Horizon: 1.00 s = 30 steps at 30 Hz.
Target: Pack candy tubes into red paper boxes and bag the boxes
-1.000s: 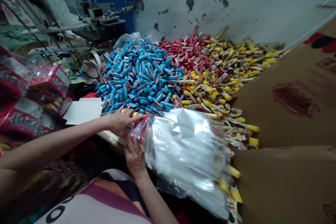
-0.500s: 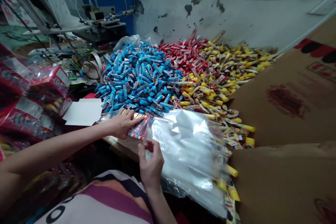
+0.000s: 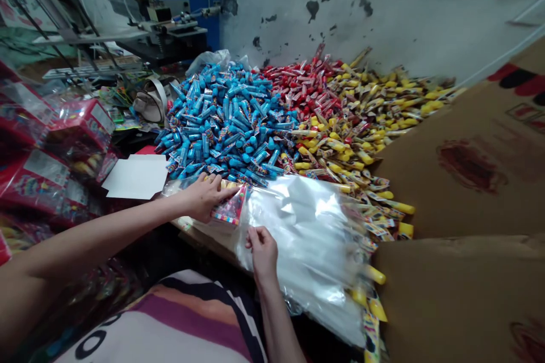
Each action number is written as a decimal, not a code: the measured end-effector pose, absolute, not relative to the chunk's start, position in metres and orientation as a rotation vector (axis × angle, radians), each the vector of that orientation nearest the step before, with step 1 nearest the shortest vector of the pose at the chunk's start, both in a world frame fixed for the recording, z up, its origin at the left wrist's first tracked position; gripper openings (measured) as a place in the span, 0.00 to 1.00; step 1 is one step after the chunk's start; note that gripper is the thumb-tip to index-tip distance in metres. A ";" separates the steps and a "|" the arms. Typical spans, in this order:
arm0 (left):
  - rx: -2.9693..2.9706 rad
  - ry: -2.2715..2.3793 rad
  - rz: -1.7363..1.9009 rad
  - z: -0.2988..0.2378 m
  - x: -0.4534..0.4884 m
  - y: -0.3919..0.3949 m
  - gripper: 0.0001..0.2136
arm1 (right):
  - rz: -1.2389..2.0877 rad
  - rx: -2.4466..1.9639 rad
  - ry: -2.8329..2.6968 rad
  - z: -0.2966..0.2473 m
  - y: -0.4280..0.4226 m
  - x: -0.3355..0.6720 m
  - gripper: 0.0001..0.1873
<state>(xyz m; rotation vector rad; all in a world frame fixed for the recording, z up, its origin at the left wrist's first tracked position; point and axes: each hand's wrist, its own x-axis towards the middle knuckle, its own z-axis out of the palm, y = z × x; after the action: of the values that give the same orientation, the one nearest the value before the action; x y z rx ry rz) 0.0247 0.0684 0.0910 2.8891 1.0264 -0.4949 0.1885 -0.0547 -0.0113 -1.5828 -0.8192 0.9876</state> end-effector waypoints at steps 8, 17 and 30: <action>2.898 1.025 -0.361 0.082 0.021 0.066 0.53 | 0.885 -1.689 -1.058 -0.057 -0.025 0.163 0.19; 2.731 1.168 -0.105 0.093 0.003 0.050 0.50 | 0.319 -1.847 -1.011 -0.016 -0.039 0.199 0.19; 1.409 1.522 0.923 0.062 -0.075 0.019 0.17 | 0.062 -1.716 -2.114 0.013 0.054 0.155 0.25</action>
<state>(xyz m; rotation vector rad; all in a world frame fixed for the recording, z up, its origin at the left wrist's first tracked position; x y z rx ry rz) -0.0754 0.0194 0.0615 1.4093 1.5225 0.9232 0.1547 0.0535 0.0128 -1.7163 -2.1137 0.0618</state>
